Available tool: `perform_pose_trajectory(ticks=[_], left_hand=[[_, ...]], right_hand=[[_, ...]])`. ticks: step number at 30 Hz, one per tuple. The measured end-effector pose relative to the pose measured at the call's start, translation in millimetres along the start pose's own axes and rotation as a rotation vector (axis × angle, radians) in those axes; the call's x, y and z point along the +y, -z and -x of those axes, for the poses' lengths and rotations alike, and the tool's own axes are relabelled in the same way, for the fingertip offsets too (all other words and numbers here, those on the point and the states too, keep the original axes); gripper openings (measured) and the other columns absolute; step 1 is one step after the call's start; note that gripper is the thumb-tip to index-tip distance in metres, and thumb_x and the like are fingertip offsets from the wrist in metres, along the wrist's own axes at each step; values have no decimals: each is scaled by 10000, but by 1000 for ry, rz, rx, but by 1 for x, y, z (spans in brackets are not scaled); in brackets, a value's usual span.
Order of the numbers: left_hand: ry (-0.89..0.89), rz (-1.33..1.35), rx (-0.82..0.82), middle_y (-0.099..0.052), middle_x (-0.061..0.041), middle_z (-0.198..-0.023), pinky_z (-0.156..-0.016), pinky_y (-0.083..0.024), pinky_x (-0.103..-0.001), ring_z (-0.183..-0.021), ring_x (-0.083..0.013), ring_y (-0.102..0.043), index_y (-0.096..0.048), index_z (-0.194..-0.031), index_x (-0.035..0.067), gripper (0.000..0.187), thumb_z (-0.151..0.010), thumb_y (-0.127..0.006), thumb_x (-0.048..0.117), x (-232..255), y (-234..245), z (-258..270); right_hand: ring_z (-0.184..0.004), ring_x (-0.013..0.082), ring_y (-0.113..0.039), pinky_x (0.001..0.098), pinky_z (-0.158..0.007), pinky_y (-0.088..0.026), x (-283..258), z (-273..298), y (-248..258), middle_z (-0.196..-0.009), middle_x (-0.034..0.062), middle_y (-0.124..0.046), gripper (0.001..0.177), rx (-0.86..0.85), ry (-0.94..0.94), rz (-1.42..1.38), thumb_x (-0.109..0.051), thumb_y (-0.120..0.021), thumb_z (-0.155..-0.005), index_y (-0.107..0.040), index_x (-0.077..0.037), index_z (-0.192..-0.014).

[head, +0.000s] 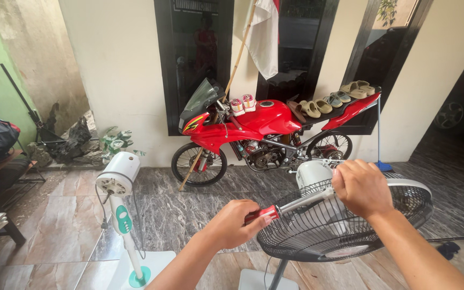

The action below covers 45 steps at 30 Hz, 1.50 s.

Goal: The person uses a screwdriver to loosen and remove the front grille of a standing electric fan, then detaches the fan blades from the motor hub. The removed parts are placed on the floor.

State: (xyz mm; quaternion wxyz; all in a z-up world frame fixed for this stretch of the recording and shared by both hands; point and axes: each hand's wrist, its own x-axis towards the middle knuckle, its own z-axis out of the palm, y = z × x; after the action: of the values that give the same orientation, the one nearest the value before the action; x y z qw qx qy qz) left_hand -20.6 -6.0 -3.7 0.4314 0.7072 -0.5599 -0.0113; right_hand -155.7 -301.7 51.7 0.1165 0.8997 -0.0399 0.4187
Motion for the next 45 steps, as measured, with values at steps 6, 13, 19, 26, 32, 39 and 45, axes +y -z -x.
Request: perform_pose_trajectory(ticks=[6,13,19,26,32,39,45], left_hand=[[10,15,36,-561,-158,-694,-595,-424,-436,-623,-323,-533,-587,-730,-23,492,-944,-652,415,4,-6,1],[66,33,77,-552,-142,-682,-580,-417,-426,-604,-291,-511,-600,-750,-17,457,-940,-653,395,6,-9,3],[68,50,127,-547,-134,-680,-574,-410,-423,-599,-274,-498,-620,-771,-11,437,-936,-661,391,4,-12,4],[31,75,128,-554,-136,-708,-585,-419,-418,-621,-272,-517,-611,-779,-20,450,-952,-655,393,9,-22,-1],[-15,99,150,-588,-136,-764,-607,-436,-410,-661,-283,-558,-649,-866,-13,401,-945,-649,380,24,-29,-14],[-14,135,143,-614,-142,-829,-638,-451,-398,-702,-282,-582,-650,-901,-9,414,-955,-645,402,58,-49,-44],[32,201,182,-633,-140,-834,-640,-460,-389,-709,-259,-595,-654,-912,-17,458,-942,-671,440,93,-78,-82]], right_hand=[[-803,276,-625,437,-773,-478,-6,-4,8,-762,70,-639,341,-57,-30,25,-290,-522,-963,-623,-76,-717],[-774,280,-619,439,-747,-477,-12,-10,7,-710,57,-642,336,-156,-113,-94,-335,-591,-899,-624,-88,-674],[-779,270,-621,439,-749,-472,-7,-2,-3,-715,60,-638,196,-97,-83,-5,-231,-585,-819,-616,-91,-685],[-792,274,-617,435,-763,-475,-9,-6,2,-723,63,-632,249,-94,-98,-42,-253,-597,-858,-617,-75,-684],[-858,317,-607,452,-793,-476,-9,-3,9,-820,94,-656,212,0,-225,-303,-166,-532,-943,-654,-61,-806],[-971,305,-639,403,-901,-496,-18,23,22,-1027,96,-712,186,232,-193,-504,-98,-470,-966,-612,-39,-861],[-959,165,-665,321,-834,-518,-24,32,43,-1074,75,-690,280,193,-477,-835,-200,-513,-996,-629,25,-1115]])
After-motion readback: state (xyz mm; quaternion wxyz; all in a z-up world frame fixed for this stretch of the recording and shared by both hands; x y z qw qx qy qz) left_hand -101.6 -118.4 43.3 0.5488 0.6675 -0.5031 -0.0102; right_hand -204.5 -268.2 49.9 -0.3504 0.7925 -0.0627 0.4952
